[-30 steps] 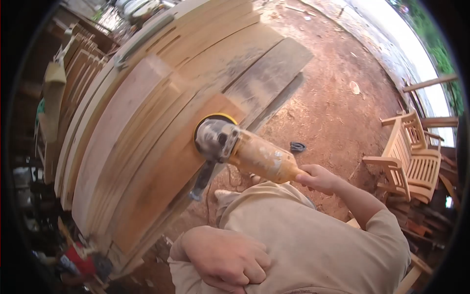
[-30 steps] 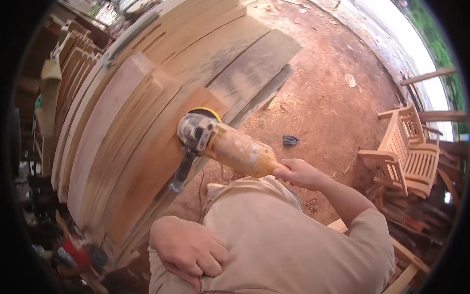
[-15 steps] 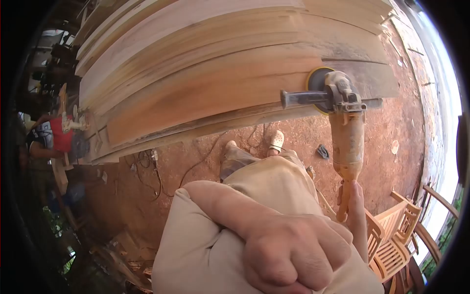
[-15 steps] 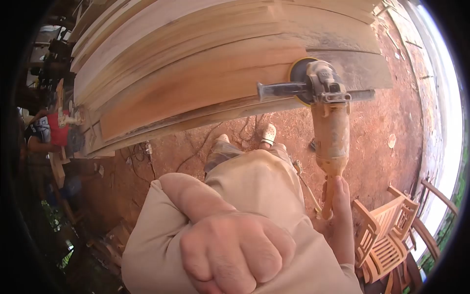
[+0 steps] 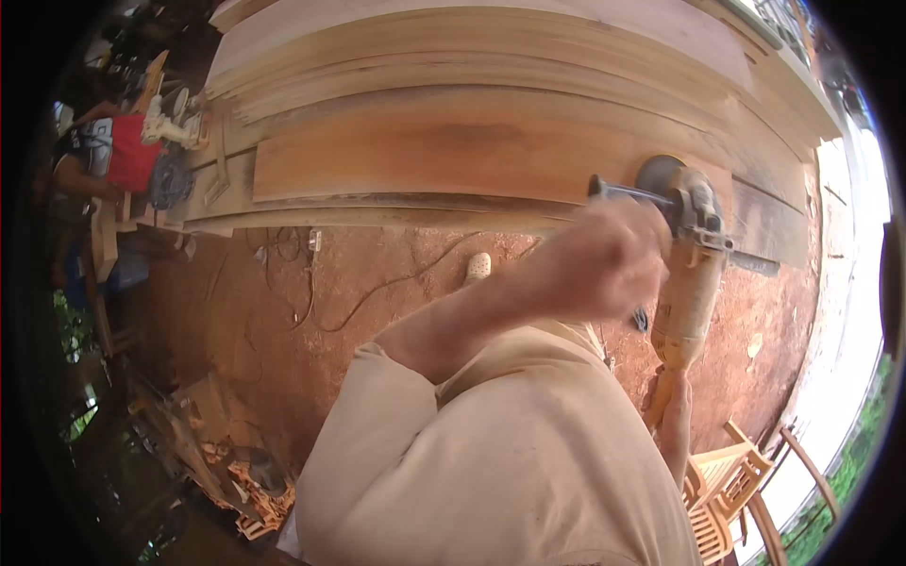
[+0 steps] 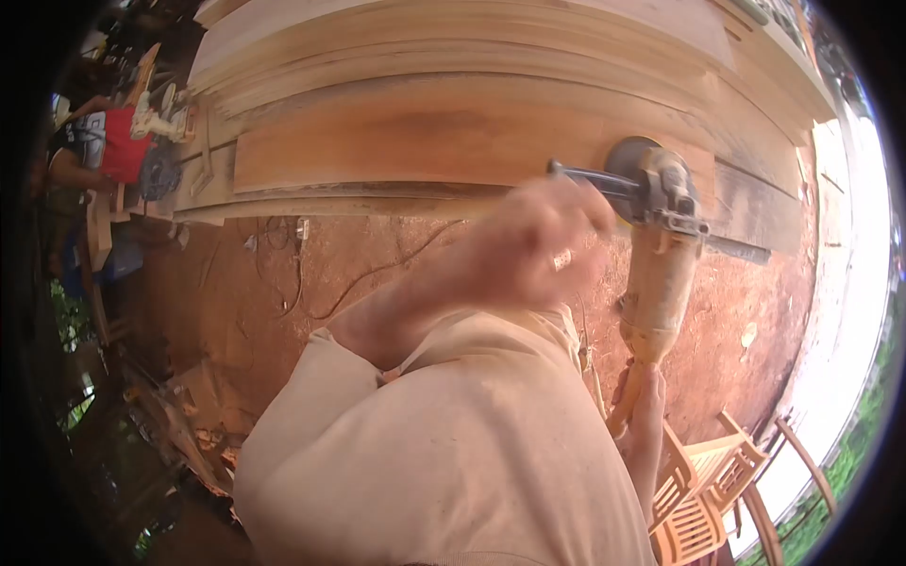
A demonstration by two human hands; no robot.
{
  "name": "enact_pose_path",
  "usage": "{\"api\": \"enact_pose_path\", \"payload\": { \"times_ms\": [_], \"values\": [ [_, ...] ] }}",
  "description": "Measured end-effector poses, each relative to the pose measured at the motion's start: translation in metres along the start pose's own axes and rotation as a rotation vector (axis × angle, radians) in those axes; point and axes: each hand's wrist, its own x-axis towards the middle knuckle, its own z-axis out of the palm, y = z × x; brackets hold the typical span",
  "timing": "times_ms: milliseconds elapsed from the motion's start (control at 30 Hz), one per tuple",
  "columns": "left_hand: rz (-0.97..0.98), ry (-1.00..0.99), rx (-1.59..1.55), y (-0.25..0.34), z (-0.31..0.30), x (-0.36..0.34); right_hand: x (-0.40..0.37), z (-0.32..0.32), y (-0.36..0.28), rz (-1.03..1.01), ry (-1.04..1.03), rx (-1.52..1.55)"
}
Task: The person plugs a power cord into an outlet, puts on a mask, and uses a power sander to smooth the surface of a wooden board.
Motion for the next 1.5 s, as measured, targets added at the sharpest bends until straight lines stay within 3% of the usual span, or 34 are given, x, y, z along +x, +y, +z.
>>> {"api": "enact_pose_path", "payload": {
  "times_ms": [67,133,200,267,467,500,567,700,767,800,1000,1167,1267,1500],
  "values": [
    [-0.089,0.004,0.746,-0.035,-0.022,-0.025,-0.005,0.023,0.003,-0.028,-0.114,-0.144],
    [-0.302,-0.169,0.770,-0.060,-0.040,-0.065,-0.012,0.055,0.003,-0.008,-0.064,-0.144],
    [-0.658,-0.464,0.862,-0.042,-0.070,-0.060,-0.016,0.078,0.002,0.020,-0.232,-0.239],
    [-0.817,-0.520,0.800,-0.051,-0.091,-0.075,-0.018,0.102,0.002,0.091,-0.330,-0.300],
    [-1.023,-0.390,0.873,-0.043,-0.159,-0.137,-0.022,0.184,-0.032,-0.114,-0.485,-0.689],
    [-1.057,-0.315,0.807,-0.040,-0.168,-0.144,-0.015,0.195,-0.041,-0.112,-0.473,-0.680],
    [-1.133,-0.191,0.777,-0.042,-0.187,-0.162,0.004,0.215,-0.057,0.029,-0.686,-0.888],
    [-1.170,-0.053,0.863,-0.055,-0.214,-0.182,0.023,0.239,-0.057,-0.049,-0.809,-0.820],
    [-1.201,-0.087,0.883,-0.052,-0.206,-0.167,0.031,0.232,-0.050,-0.186,-0.908,-0.780],
    [-1.249,-0.088,0.912,-0.051,-0.204,-0.159,0.030,0.225,-0.052,-0.182,-0.886,-0.764],
    [-1.128,-0.208,0.906,-0.059,-0.122,-0.096,0.019,0.147,-0.067,-0.022,-0.774,-0.776],
    [-1.039,-0.413,0.852,-0.074,-0.039,-0.020,0.003,0.076,-0.040,-0.041,-0.462,-0.546],
    [-0.942,-0.528,0.865,-0.080,0.012,0.024,-0.002,0.043,-0.052,0.107,-0.418,-0.482],
    [-0.715,-0.766,0.821,-0.087,0.138,0.107,-0.015,-0.029,-0.019,0.148,-0.205,-0.111]
  ]
}}
